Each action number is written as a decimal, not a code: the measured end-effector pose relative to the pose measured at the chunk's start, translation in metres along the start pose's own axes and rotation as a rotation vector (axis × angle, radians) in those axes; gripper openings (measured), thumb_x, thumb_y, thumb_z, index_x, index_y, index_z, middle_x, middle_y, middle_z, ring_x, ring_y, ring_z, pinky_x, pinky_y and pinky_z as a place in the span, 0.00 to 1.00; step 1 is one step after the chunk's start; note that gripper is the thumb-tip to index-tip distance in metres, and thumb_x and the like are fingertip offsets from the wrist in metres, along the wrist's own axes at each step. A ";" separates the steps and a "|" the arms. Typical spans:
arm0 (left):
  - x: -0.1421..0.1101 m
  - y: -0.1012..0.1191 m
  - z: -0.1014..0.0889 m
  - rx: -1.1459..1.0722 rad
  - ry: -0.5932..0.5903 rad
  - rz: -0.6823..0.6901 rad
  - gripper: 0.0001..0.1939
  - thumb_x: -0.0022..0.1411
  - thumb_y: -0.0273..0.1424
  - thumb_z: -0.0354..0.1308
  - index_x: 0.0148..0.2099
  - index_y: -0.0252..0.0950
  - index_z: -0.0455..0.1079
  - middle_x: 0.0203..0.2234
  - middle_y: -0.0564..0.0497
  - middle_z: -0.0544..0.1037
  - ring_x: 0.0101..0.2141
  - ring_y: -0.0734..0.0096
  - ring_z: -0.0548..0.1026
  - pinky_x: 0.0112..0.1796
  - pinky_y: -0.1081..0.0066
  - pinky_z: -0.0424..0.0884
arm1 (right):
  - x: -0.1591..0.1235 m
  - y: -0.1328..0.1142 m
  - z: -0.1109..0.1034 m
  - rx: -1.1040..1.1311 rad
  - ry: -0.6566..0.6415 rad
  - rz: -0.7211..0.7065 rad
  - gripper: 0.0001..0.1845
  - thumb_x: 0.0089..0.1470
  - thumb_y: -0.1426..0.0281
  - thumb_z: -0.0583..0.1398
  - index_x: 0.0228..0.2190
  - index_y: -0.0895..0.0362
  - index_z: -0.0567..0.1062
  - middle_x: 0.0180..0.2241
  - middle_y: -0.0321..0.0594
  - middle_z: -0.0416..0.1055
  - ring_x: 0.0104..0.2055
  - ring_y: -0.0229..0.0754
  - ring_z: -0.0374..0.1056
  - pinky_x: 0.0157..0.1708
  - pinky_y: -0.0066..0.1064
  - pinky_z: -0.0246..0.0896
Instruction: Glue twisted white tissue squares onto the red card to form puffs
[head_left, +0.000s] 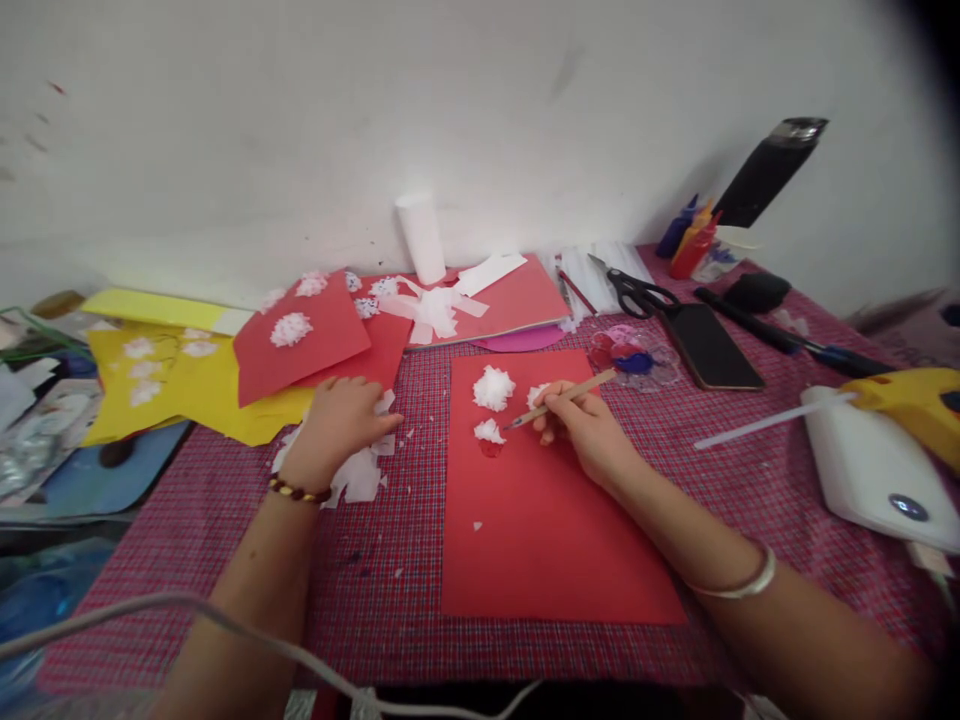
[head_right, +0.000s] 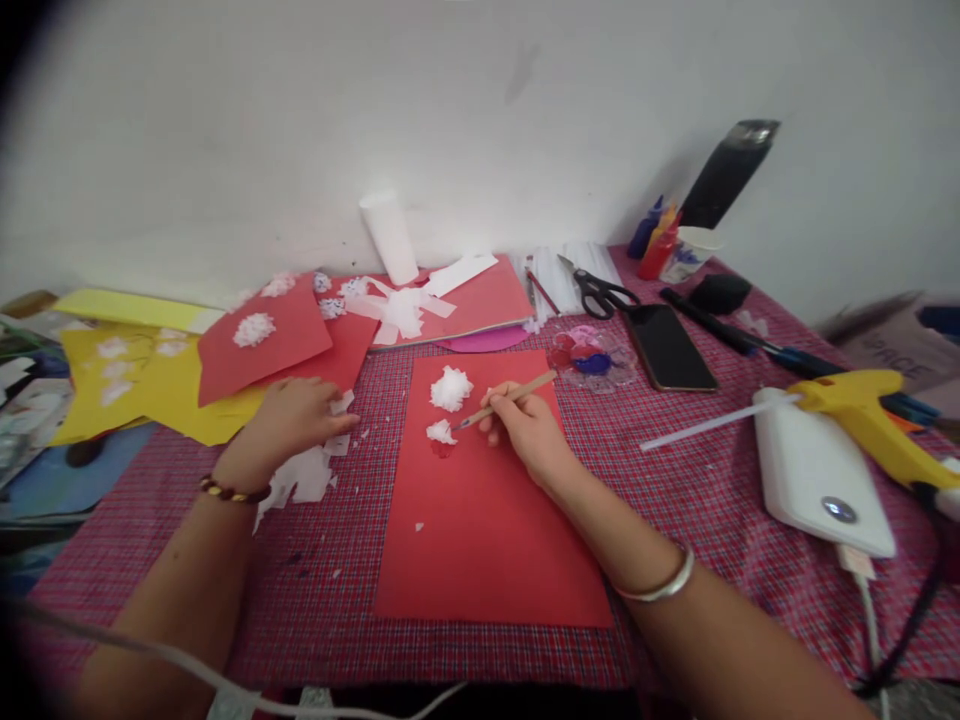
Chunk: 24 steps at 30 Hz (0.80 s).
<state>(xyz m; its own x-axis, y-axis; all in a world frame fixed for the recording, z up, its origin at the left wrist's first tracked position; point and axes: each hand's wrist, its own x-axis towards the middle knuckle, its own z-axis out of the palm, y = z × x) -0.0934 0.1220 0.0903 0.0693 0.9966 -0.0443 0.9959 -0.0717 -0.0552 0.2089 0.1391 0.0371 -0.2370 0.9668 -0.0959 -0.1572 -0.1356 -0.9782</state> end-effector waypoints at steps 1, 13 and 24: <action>0.002 0.004 0.004 0.027 0.018 -0.004 0.17 0.57 0.45 0.58 0.27 0.37 0.69 0.27 0.40 0.75 0.35 0.50 0.75 0.39 0.58 0.65 | 0.000 0.000 0.000 -0.002 -0.002 -0.005 0.11 0.51 0.62 0.59 0.28 0.57 0.69 0.19 0.35 0.70 0.18 0.34 0.63 0.22 0.28 0.58; 0.003 -0.013 0.008 -0.017 0.007 0.008 0.08 0.56 0.28 0.52 0.28 0.37 0.71 0.28 0.44 0.77 0.30 0.60 0.73 0.31 0.65 0.62 | 0.001 0.004 -0.001 -0.008 -0.021 -0.029 0.12 0.52 0.60 0.59 0.28 0.57 0.69 0.20 0.35 0.70 0.18 0.35 0.63 0.22 0.28 0.58; -0.003 0.026 -0.011 -1.569 0.160 -0.269 0.12 0.50 0.36 0.65 0.28 0.36 0.66 0.22 0.57 0.70 0.23 0.77 0.68 0.28 0.74 0.66 | -0.008 -0.011 0.003 0.104 -0.041 -0.151 0.12 0.54 0.60 0.60 0.34 0.57 0.74 0.24 0.37 0.74 0.20 0.34 0.64 0.22 0.27 0.59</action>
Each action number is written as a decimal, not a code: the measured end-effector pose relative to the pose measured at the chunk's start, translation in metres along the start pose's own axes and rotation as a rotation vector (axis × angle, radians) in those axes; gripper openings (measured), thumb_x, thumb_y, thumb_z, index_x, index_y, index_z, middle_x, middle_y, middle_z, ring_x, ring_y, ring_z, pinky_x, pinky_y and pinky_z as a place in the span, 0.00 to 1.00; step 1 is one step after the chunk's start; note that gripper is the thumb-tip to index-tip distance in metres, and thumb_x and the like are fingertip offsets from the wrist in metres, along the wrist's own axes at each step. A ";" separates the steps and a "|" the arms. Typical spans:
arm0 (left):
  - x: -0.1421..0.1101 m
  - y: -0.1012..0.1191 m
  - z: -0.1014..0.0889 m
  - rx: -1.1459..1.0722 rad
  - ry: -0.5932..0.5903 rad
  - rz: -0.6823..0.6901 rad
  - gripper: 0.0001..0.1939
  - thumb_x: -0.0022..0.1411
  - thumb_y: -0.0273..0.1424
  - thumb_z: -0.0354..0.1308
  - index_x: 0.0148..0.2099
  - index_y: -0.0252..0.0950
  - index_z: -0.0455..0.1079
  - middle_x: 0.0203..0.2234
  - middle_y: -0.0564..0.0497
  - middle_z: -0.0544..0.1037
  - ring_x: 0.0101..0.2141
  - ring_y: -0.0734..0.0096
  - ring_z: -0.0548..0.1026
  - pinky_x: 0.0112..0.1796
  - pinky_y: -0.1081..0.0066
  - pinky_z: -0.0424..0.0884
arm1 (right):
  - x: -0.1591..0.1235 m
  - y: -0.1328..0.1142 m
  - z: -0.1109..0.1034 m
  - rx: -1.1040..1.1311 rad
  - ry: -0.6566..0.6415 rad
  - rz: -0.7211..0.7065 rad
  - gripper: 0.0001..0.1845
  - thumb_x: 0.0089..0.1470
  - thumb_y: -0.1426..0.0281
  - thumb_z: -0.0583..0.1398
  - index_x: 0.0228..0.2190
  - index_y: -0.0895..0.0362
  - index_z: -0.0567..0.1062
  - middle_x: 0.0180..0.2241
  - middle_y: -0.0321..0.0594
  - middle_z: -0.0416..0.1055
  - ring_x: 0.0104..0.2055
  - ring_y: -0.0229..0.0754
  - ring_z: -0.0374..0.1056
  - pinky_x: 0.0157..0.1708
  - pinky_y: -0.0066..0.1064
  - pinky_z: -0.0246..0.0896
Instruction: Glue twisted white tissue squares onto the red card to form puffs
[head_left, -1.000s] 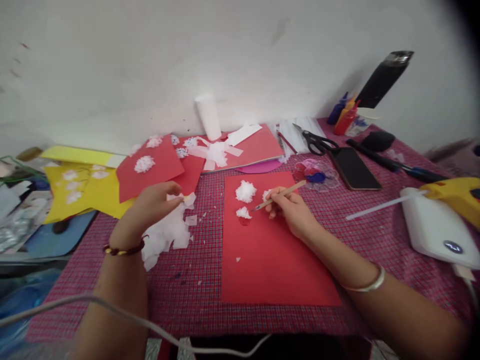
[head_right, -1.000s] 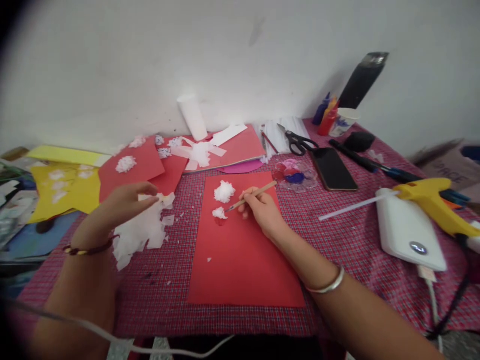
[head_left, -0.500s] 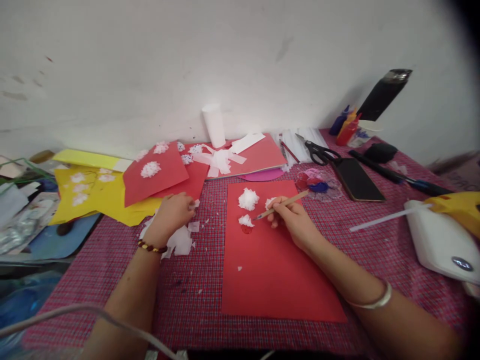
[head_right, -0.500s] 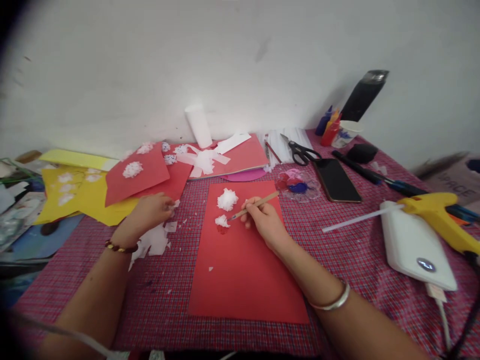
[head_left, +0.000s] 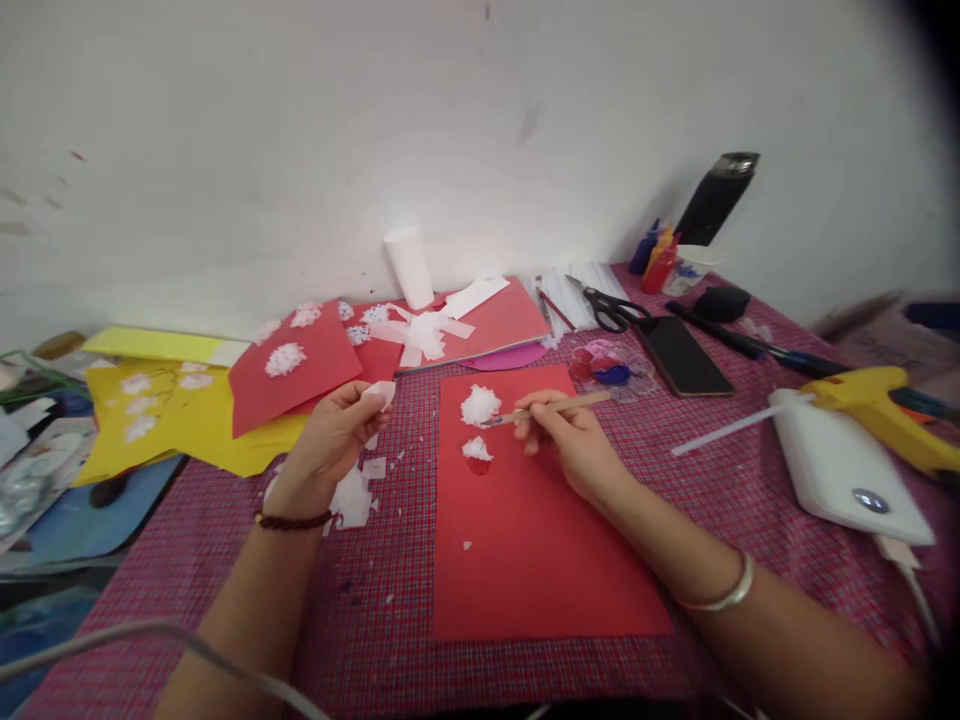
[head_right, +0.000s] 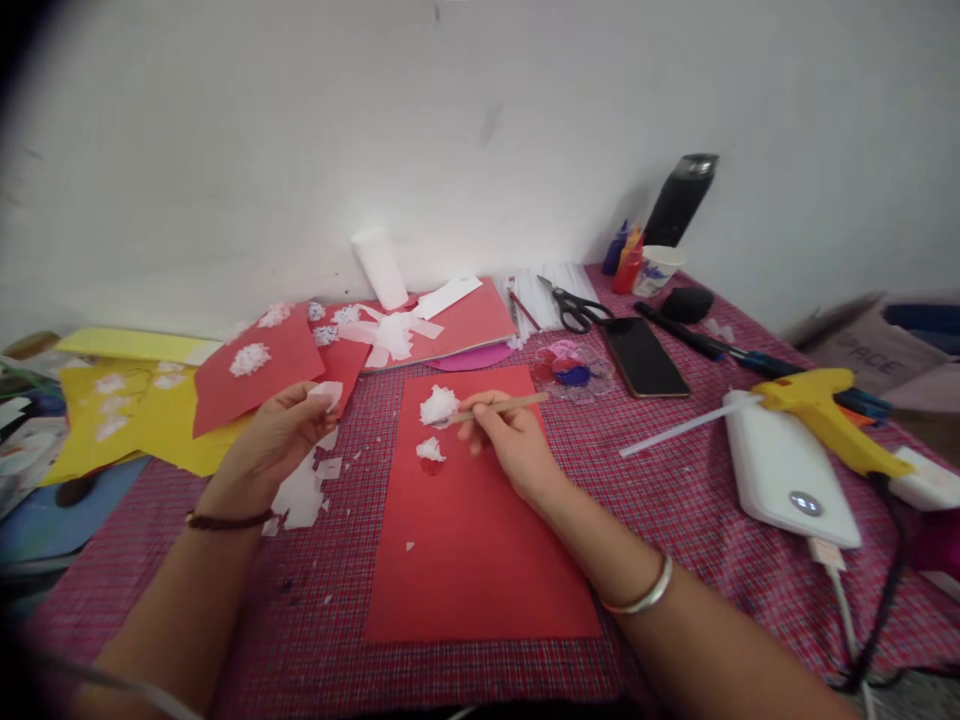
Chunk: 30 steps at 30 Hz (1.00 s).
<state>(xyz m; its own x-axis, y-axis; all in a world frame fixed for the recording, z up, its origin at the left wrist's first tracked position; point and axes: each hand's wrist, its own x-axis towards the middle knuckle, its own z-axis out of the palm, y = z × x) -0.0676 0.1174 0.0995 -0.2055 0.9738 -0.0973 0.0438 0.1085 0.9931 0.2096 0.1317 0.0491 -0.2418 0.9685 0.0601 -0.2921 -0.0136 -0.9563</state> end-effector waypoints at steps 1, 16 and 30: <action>-0.004 0.000 0.008 -0.073 -0.028 -0.050 0.12 0.49 0.35 0.67 0.29 0.36 0.67 0.22 0.57 0.70 0.23 0.78 0.68 0.26 0.75 0.66 | -0.003 -0.004 0.003 0.008 -0.017 -0.026 0.13 0.55 0.60 0.60 0.36 0.57 0.74 0.26 0.37 0.75 0.21 0.34 0.65 0.23 0.27 0.60; -0.028 -0.023 0.062 -0.155 -0.185 -0.174 0.14 0.49 0.39 0.68 0.26 0.32 0.74 0.19 0.51 0.76 0.21 0.76 0.71 0.24 0.76 0.67 | -0.015 -0.007 0.013 -0.206 -0.214 -0.254 0.13 0.62 0.65 0.55 0.42 0.55 0.77 0.33 0.40 0.77 0.28 0.33 0.70 0.28 0.27 0.68; -0.024 -0.016 0.059 -0.439 -0.281 -0.349 0.11 0.46 0.35 0.67 0.25 0.31 0.75 0.19 0.49 0.77 0.21 0.70 0.75 0.26 0.73 0.73 | -0.013 -0.005 0.013 -0.112 -0.218 -0.227 0.12 0.62 0.64 0.56 0.41 0.56 0.76 0.33 0.40 0.76 0.26 0.33 0.69 0.27 0.27 0.67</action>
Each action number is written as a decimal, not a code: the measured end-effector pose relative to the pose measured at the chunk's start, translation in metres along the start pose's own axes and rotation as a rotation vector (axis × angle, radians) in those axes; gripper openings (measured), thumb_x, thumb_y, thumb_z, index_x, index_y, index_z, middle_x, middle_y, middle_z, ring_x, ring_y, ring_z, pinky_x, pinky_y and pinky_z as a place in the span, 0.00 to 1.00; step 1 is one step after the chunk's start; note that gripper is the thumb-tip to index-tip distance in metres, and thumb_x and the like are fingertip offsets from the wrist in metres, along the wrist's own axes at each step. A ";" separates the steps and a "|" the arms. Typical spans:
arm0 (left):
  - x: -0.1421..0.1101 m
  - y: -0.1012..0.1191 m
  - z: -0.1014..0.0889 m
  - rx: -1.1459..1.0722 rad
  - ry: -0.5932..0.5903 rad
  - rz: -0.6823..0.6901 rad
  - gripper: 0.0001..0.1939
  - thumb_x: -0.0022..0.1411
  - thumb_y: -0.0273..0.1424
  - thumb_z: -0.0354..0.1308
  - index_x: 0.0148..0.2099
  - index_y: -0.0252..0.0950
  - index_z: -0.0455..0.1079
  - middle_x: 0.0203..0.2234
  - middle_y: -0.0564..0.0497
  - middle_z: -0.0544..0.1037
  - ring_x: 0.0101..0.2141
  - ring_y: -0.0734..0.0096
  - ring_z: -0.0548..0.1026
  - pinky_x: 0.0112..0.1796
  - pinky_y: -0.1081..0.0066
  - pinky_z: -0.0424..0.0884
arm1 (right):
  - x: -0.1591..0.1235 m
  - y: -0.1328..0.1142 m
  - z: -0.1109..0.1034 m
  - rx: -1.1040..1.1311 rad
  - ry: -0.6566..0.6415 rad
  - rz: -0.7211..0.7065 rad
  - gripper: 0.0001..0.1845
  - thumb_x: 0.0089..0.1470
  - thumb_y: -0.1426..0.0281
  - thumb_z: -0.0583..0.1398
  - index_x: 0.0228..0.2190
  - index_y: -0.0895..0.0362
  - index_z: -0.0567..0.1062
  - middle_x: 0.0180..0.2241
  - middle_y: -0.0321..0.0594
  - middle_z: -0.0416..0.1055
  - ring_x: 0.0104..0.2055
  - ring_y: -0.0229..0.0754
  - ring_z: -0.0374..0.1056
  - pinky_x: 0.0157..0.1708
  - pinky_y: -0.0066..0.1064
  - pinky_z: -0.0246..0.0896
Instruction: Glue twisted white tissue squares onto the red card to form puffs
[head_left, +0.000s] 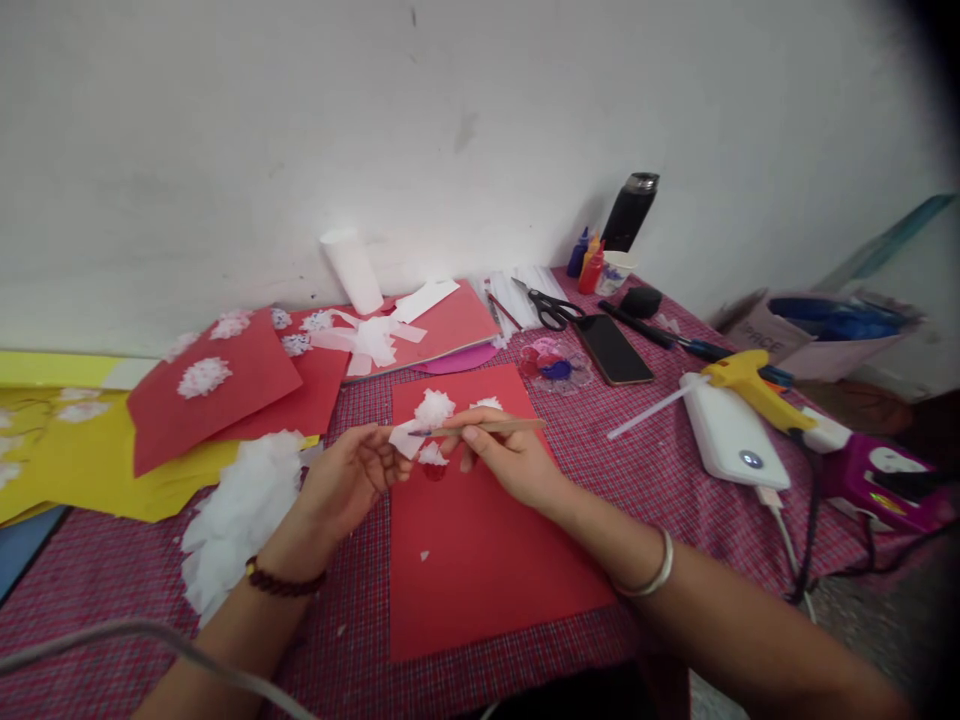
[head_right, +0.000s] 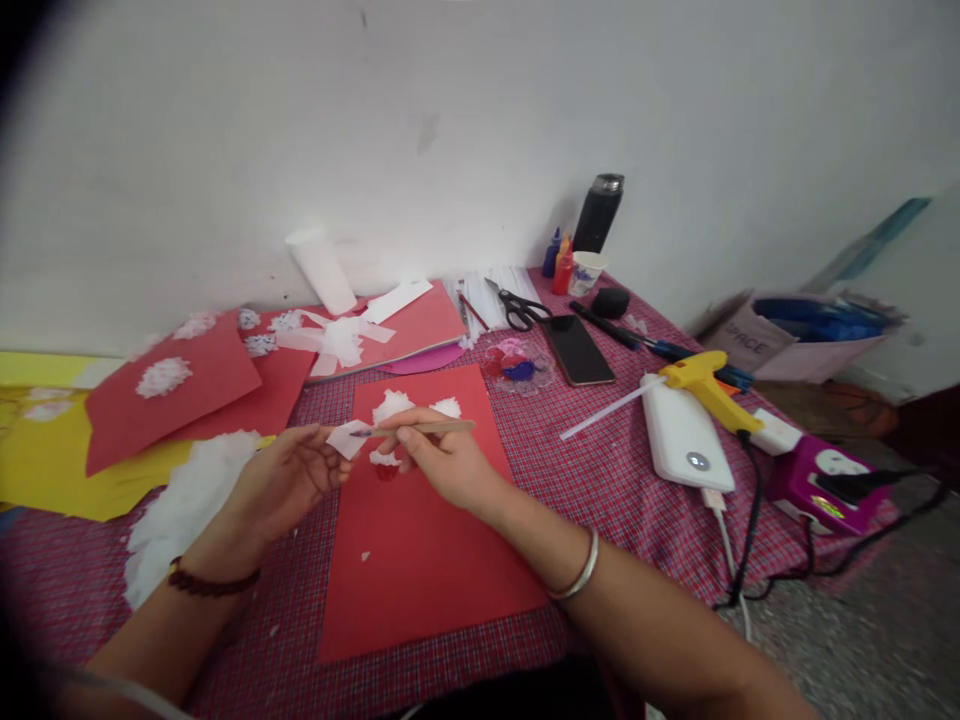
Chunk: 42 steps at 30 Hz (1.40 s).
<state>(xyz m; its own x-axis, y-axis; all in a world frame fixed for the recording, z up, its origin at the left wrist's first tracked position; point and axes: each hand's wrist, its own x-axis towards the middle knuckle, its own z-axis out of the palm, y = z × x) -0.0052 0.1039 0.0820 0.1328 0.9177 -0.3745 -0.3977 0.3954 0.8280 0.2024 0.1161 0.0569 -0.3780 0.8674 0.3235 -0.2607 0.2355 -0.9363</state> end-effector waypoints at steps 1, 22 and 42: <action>0.000 0.000 -0.001 -0.003 -0.015 -0.008 0.10 0.46 0.33 0.68 0.26 0.31 0.75 0.19 0.50 0.77 0.21 0.72 0.74 0.26 0.74 0.72 | 0.001 0.000 0.000 0.020 0.005 0.010 0.12 0.62 0.63 0.56 0.41 0.56 0.76 0.32 0.39 0.76 0.26 0.33 0.69 0.27 0.27 0.67; -0.016 -0.020 0.012 0.938 0.023 0.977 0.06 0.57 0.23 0.63 0.35 0.40 0.77 0.28 0.54 0.79 0.30 0.75 0.74 0.33 0.74 0.68 | -0.001 0.004 0.011 0.368 0.156 0.239 0.16 0.57 0.59 0.60 0.29 0.58 0.79 0.19 0.33 0.72 0.15 0.28 0.60 0.18 0.22 0.58; -0.016 -0.019 -0.010 1.206 -0.010 0.995 0.18 0.54 0.25 0.65 0.48 0.46 0.77 0.41 0.49 0.81 0.40 0.62 0.75 0.48 0.64 0.67 | 0.002 0.017 0.008 0.563 0.215 0.519 0.16 0.52 0.57 0.63 0.29 0.58 0.73 0.22 0.32 0.73 0.14 0.28 0.58 0.17 0.22 0.60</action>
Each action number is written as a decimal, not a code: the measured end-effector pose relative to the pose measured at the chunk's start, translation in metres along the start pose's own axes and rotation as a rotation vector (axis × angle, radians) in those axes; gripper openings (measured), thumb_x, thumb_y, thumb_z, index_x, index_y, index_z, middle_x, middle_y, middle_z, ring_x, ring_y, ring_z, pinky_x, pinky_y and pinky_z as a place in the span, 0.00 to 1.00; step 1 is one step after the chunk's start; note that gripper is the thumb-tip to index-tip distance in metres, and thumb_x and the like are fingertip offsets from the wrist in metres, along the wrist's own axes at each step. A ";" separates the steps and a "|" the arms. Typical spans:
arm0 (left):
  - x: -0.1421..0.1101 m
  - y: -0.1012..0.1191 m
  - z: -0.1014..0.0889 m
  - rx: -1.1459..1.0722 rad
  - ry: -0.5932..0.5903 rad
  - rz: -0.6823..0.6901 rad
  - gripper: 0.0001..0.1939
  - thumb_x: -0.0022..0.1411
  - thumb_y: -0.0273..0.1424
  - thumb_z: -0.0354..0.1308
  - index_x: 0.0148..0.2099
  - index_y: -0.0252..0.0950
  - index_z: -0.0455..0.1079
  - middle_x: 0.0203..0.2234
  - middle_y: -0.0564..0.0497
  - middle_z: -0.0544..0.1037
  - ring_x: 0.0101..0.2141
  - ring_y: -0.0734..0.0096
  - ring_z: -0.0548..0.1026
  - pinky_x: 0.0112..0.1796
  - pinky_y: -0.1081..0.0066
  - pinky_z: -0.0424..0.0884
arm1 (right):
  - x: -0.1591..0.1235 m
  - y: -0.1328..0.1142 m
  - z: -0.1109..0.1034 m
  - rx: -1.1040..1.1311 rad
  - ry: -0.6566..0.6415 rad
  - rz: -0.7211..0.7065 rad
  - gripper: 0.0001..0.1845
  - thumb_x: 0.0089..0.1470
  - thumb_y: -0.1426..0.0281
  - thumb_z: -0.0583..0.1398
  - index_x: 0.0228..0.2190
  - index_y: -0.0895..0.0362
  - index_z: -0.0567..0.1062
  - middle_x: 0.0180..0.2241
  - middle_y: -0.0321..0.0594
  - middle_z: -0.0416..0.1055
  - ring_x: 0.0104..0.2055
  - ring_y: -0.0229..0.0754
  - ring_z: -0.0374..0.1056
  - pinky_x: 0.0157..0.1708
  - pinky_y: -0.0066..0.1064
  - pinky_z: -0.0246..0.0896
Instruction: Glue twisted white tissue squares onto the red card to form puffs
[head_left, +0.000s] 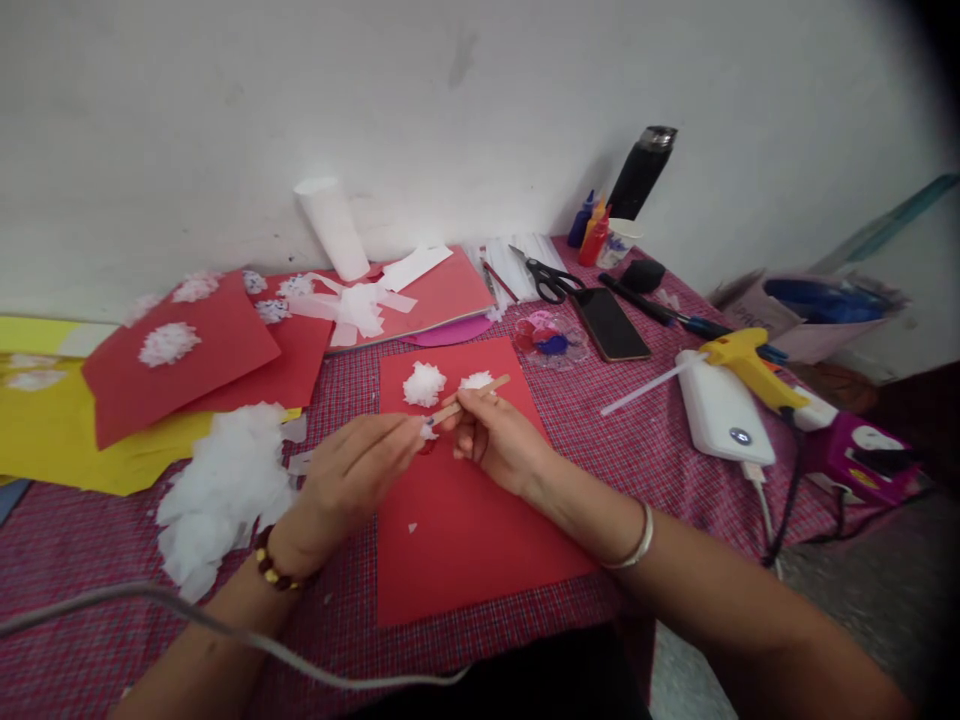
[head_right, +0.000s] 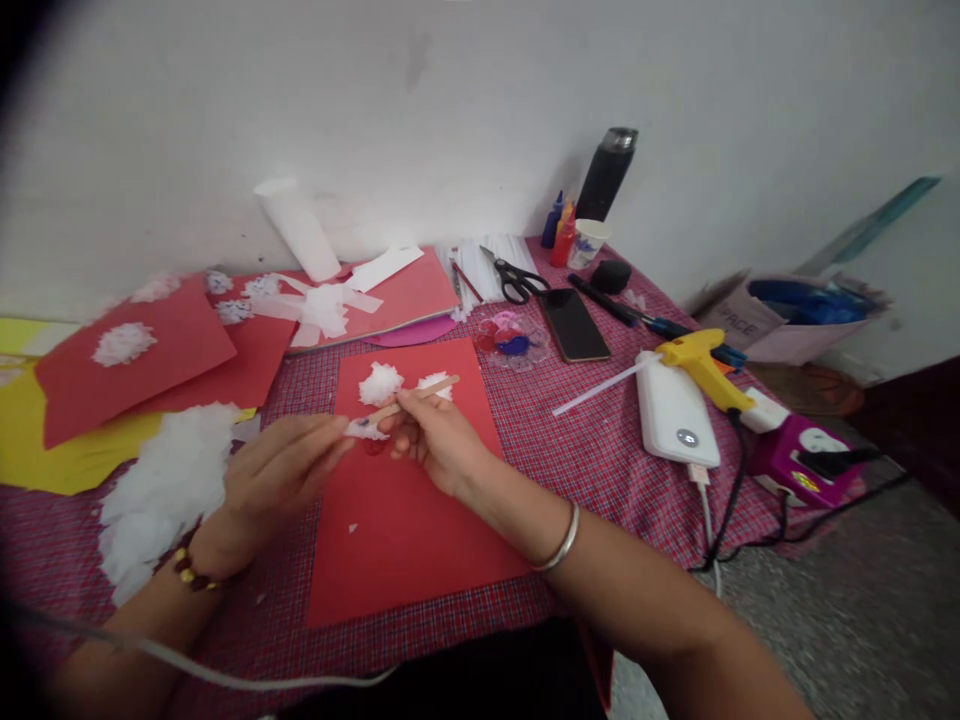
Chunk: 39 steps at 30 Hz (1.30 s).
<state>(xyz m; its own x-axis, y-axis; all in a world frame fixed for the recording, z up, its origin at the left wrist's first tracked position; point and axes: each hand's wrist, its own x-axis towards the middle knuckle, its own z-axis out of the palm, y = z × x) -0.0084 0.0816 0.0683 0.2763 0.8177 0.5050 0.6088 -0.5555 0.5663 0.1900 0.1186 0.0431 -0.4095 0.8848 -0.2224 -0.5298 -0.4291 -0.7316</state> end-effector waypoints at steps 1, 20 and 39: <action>0.002 -0.005 0.000 0.042 0.029 -0.015 0.20 0.55 0.26 0.65 0.51 0.46 0.75 0.42 0.49 0.80 0.40 0.62 0.75 0.48 0.64 0.67 | 0.001 -0.001 -0.002 -0.030 0.016 -0.030 0.15 0.52 0.57 0.63 0.29 0.58 0.72 0.22 0.32 0.73 0.15 0.28 0.58 0.18 0.23 0.60; 0.015 -0.051 0.010 0.027 -0.266 -0.197 0.08 0.59 0.29 0.53 0.33 0.39 0.74 0.29 0.50 0.74 0.33 0.65 0.71 0.36 0.67 0.64 | 0.000 0.001 0.000 -1.144 -0.122 -0.473 0.12 0.63 0.65 0.51 0.31 0.55 0.70 0.32 0.40 0.72 0.33 0.40 0.67 0.36 0.33 0.60; 0.019 -0.042 0.005 0.020 -0.363 -0.123 0.08 0.55 0.24 0.53 0.33 0.38 0.74 0.31 0.48 0.73 0.36 0.62 0.70 0.41 0.63 0.66 | -0.003 -0.001 0.007 -1.211 -0.082 -0.537 0.14 0.64 0.66 0.50 0.30 0.55 0.71 0.31 0.41 0.73 0.34 0.41 0.69 0.37 0.34 0.60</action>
<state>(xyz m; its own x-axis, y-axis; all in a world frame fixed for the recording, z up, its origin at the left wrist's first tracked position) -0.0254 0.1212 0.0506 0.4439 0.8801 0.1684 0.6674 -0.4502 0.5932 0.1861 0.1152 0.0486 -0.4249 0.8605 0.2812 0.3360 0.4383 -0.8336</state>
